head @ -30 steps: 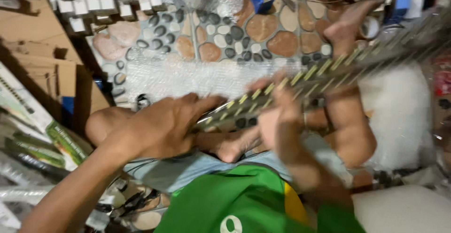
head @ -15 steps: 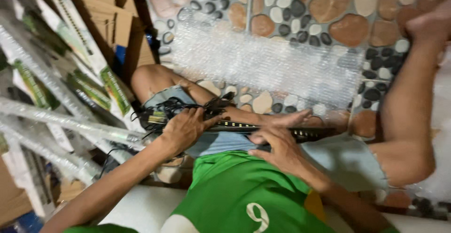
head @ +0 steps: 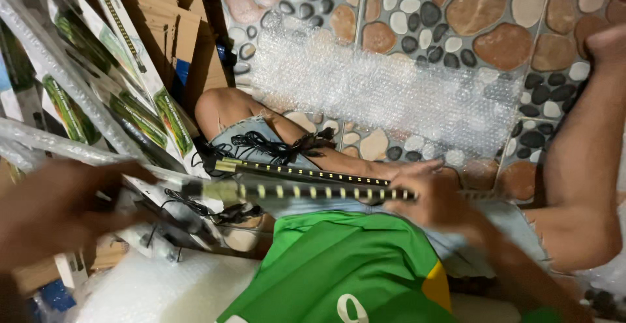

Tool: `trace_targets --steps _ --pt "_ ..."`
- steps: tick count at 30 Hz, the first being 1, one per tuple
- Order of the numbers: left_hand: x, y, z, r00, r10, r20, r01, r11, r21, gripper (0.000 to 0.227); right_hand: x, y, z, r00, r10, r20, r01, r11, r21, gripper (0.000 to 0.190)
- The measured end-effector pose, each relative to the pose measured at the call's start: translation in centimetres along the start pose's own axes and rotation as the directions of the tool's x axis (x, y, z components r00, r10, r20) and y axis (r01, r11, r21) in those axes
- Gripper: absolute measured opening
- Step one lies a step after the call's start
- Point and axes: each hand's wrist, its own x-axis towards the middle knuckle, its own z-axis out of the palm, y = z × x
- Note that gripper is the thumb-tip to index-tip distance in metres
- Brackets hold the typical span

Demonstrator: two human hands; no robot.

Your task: The person unpacks LED light strips from their boxes, wraps each strip in bubble wrap, and secures the wrapping with tape. The person handles the LED strips, bubble wrap, and tape while sitting on the floor.

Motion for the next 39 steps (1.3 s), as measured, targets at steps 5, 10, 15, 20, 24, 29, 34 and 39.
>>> trace_targets --steps 5,10,15,20,24,29,34,39 --pt "8.1 -6.6 -2.9 0.789 0.163 -0.593 0.005 0.962 0.272 0.028 4.1 2.4 -7.4 0.851 0.492 -0.182 -0.525 0.804 -0.28 0.037" --pt "21.8 -0.3 -3.2 0.737 0.203 -0.645 0.1 0.91 0.401 0.047 6.7 13.4 -6.3 0.95 -0.031 -0.309 -0.106 0.903 -0.417 0.031" --pt "29.0 2.5 -1.3 0.725 0.384 -0.572 0.254 0.623 0.74 0.035 8.4 18.4 -2.7 0.92 -0.014 -0.392 -0.127 0.934 -0.333 0.04" --pt "34.1 3.2 1.7 0.611 0.419 -0.671 0.214 0.73 0.65 0.046 8.5 20.1 0.3 0.875 -0.066 -0.479 -0.22 0.827 -0.517 0.038" --pt "35.3 10.0 4.0 0.663 0.304 -0.684 -0.019 0.92 0.391 0.061 8.9 21.7 -0.3 0.859 -0.059 -0.509 -0.258 0.809 -0.529 0.033" --pt "37.4 21.6 8.2 0.58 0.635 -0.51 -0.413 0.769 0.487 0.079 8.8 21.7 -3.1 0.853 -0.152 -0.499 -0.157 0.838 -0.523 0.031" --pt "40.4 26.0 9.4 0.251 0.682 -0.687 -0.504 0.698 0.509 0.033 8.5 20.4 -2.2 0.809 -0.075 -0.583 -0.224 0.877 -0.424 0.028" --pt "40.9 25.0 10.3 0.145 0.668 -0.73 -0.483 0.692 0.537 0.02 7.7 19.8 -1.3 0.775 -0.125 -0.619 -0.226 0.86 -0.457 0.032"
